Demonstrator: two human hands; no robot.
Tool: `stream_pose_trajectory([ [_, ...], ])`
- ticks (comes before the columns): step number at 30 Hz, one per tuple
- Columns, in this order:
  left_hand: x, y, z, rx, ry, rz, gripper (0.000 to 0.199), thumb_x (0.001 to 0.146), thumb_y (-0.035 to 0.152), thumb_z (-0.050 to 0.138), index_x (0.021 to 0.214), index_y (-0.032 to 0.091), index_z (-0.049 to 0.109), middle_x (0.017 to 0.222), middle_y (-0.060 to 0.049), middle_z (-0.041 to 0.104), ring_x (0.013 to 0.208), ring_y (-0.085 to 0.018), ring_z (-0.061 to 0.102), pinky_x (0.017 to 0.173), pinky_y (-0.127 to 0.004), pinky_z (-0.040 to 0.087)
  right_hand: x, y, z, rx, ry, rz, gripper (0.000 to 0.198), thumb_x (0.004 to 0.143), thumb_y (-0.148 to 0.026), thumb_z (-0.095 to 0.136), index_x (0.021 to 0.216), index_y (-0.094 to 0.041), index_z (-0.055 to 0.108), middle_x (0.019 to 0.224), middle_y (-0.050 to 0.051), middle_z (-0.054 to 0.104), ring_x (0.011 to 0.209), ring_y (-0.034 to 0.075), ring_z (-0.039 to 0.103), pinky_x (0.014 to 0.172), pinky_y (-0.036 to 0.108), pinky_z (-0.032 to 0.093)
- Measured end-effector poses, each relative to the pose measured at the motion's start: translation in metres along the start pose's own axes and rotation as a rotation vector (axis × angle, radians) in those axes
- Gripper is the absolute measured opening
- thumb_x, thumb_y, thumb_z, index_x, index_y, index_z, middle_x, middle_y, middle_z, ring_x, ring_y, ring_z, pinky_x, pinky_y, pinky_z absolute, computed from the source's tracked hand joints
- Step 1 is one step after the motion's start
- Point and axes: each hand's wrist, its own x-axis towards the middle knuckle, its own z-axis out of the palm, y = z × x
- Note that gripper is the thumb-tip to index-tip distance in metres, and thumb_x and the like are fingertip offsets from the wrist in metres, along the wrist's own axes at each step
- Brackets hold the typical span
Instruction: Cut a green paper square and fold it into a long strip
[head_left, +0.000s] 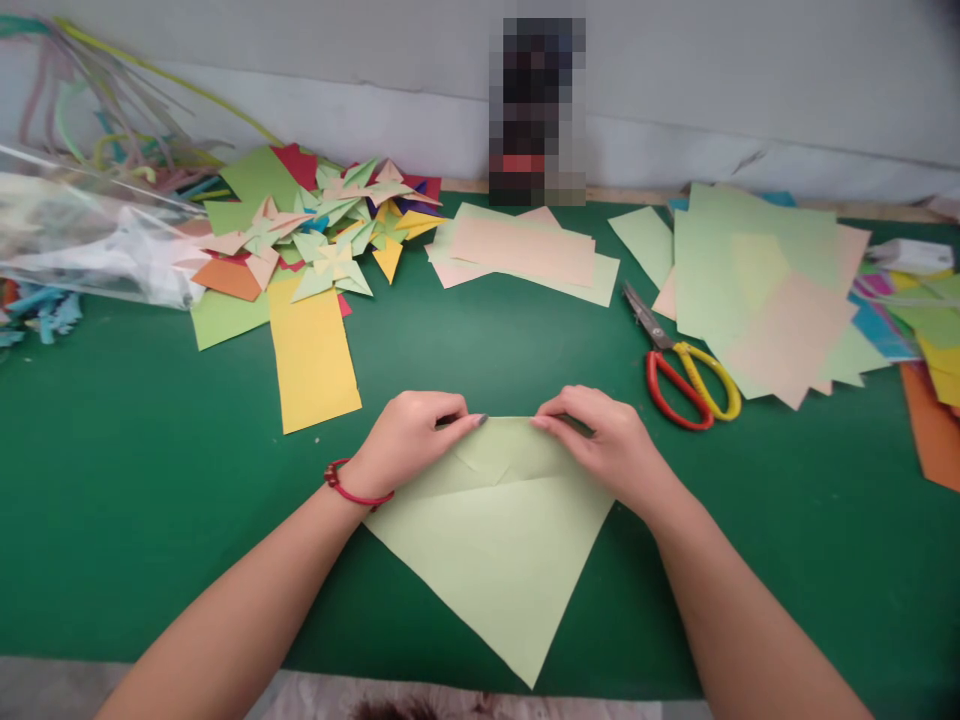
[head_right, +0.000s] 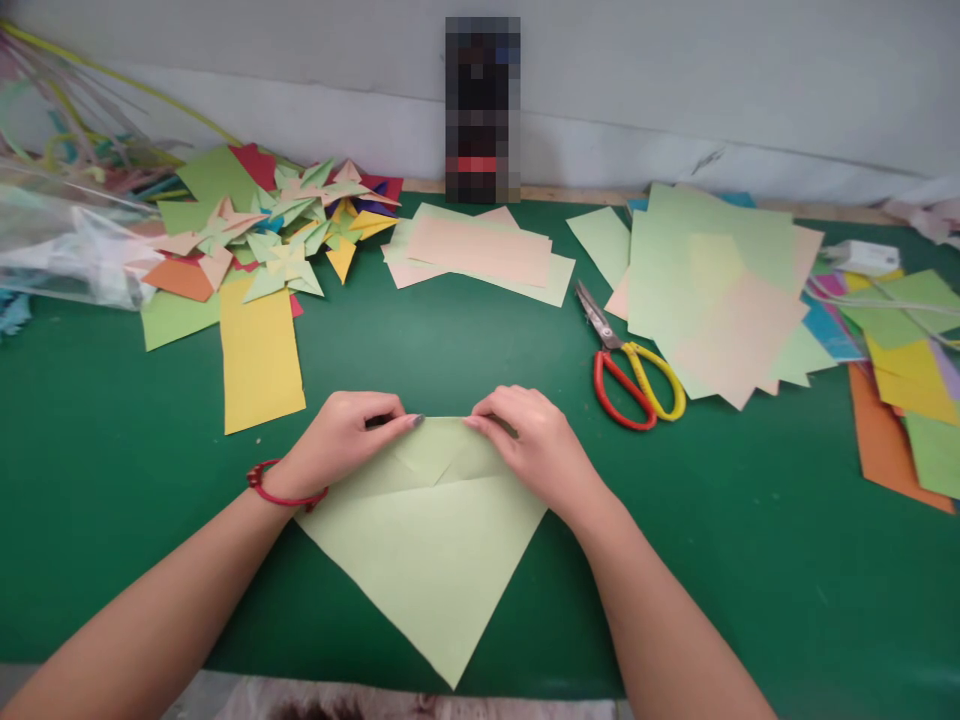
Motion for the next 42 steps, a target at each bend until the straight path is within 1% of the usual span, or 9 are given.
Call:
stream_pose_trajectory([
  [8, 0.000, -0.005, -0.003, 0.084, 0.111, -0.006, 0.044, 0.088, 0.041, 0.049, 0.053, 0.018, 0.036, 0.053, 0.005, 0.032, 0.052, -0.009, 0.028, 0.050, -0.024, 0.025, 0.002, 0.010, -0.005, 0.015, 0.042, 0.057, 0.015, 0.088, -0.030, 0.051, 0.078, -0.022, 0.057, 0.075, 0.002, 0.062, 0.071, 0.015, 0.056, 0.067, 0.030, 0.043],
  [16, 0.003, -0.013, -0.011, 0.121, 0.319, -0.091, 0.037, 0.089, 0.037, 0.047, 0.057, 0.018, 0.047, 0.053, 0.004, 0.043, 0.051, -0.009, 0.038, 0.051, -0.023, 0.032, 0.006, 0.031, -0.012, -0.048, 0.275, 0.140, 0.013, 0.085, -0.030, 0.055, 0.075, -0.022, 0.059, 0.074, 0.001, 0.064, 0.069, 0.016, 0.059, 0.063, 0.029, 0.046],
  [19, 0.003, -0.010, -0.009, 0.127, 0.425, -0.057, 0.020, 0.091, 0.029, 0.045, 0.083, 0.019, 0.060, 0.081, -0.001, 0.062, 0.077, -0.013, 0.056, 0.070, -0.024, 0.044, 0.007, 0.037, -0.010, -0.067, 0.362, 0.160, 0.012, 0.084, -0.030, 0.056, 0.076, -0.022, 0.061, 0.075, 0.001, 0.065, 0.070, 0.016, 0.059, 0.065, 0.029, 0.047],
  [21, 0.002, -0.005, -0.006, 0.149, 0.462, 0.018, 0.020, 0.091, 0.025, 0.044, 0.104, 0.020, 0.059, 0.105, -0.006, 0.062, 0.101, -0.017, 0.056, 0.089, -0.030, 0.044, 0.008, 0.040, -0.009, -0.086, 0.411, 0.159, 0.012, 0.084, -0.030, 0.056, 0.076, -0.022, 0.061, 0.076, 0.001, 0.065, 0.071, 0.016, 0.060, 0.067, 0.030, 0.048],
  [23, 0.000, 0.000, -0.002, 0.198, 0.393, 0.134, 0.027, 0.091, 0.025, 0.045, 0.115, 0.020, 0.054, 0.120, -0.009, 0.056, 0.115, -0.019, 0.050, 0.099, -0.037, 0.039, 0.008, 0.042, -0.008, -0.114, 0.448, 0.146, 0.013, 0.085, -0.031, 0.056, 0.077, -0.022, 0.061, 0.076, 0.001, 0.065, 0.072, 0.016, 0.060, 0.068, 0.031, 0.048],
  [26, -0.003, 0.005, 0.004, 0.311, 0.148, 0.316, 0.036, 0.090, 0.029, 0.046, 0.126, 0.022, 0.047, 0.137, -0.010, 0.045, 0.129, -0.024, 0.038, 0.108, -0.047, 0.029, 0.010, 0.043, -0.006, -0.150, 0.478, 0.125, 0.015, 0.086, -0.033, 0.055, 0.078, -0.023, 0.061, 0.076, 0.002, 0.066, 0.073, 0.017, 0.060, 0.069, 0.033, 0.048],
  [30, -0.002, 0.005, 0.007, 0.424, -0.078, 0.369, 0.053, 0.089, 0.036, 0.049, 0.138, 0.023, 0.034, 0.150, -0.010, 0.025, 0.138, -0.027, 0.021, 0.112, -0.050, 0.020, 0.012, 0.042, -0.004, -0.108, 0.432, 0.112, 0.016, 0.084, -0.036, 0.057, 0.092, -0.024, 0.063, 0.086, 0.003, 0.067, 0.080, 0.019, 0.062, 0.076, 0.035, 0.050],
  [34, -0.001, -0.001, 0.010, 0.460, -0.136, 0.306, 0.060, 0.090, 0.048, 0.042, 0.143, 0.024, 0.026, 0.152, -0.009, 0.017, 0.139, -0.028, 0.016, 0.112, -0.050, 0.017, 0.013, 0.039, -0.004, -0.169, 0.425, 0.050, 0.031, 0.081, -0.038, 0.060, 0.110, -0.026, 0.058, 0.110, 0.006, 0.063, 0.102, 0.023, 0.058, 0.090, 0.043, 0.045],
  [42, -0.001, -0.006, 0.016, 0.508, -0.124, 0.217, 0.059, 0.091, 0.052, 0.033, 0.143, 0.024, 0.027, 0.153, -0.008, 0.016, 0.139, -0.029, 0.015, 0.112, -0.051, 0.016, 0.008, 0.028, -0.005, -0.267, 0.323, -0.045, 0.026, 0.083, -0.033, 0.058, 0.108, -0.025, 0.060, 0.126, 0.008, 0.056, 0.116, 0.025, 0.051, 0.097, 0.045, 0.041],
])
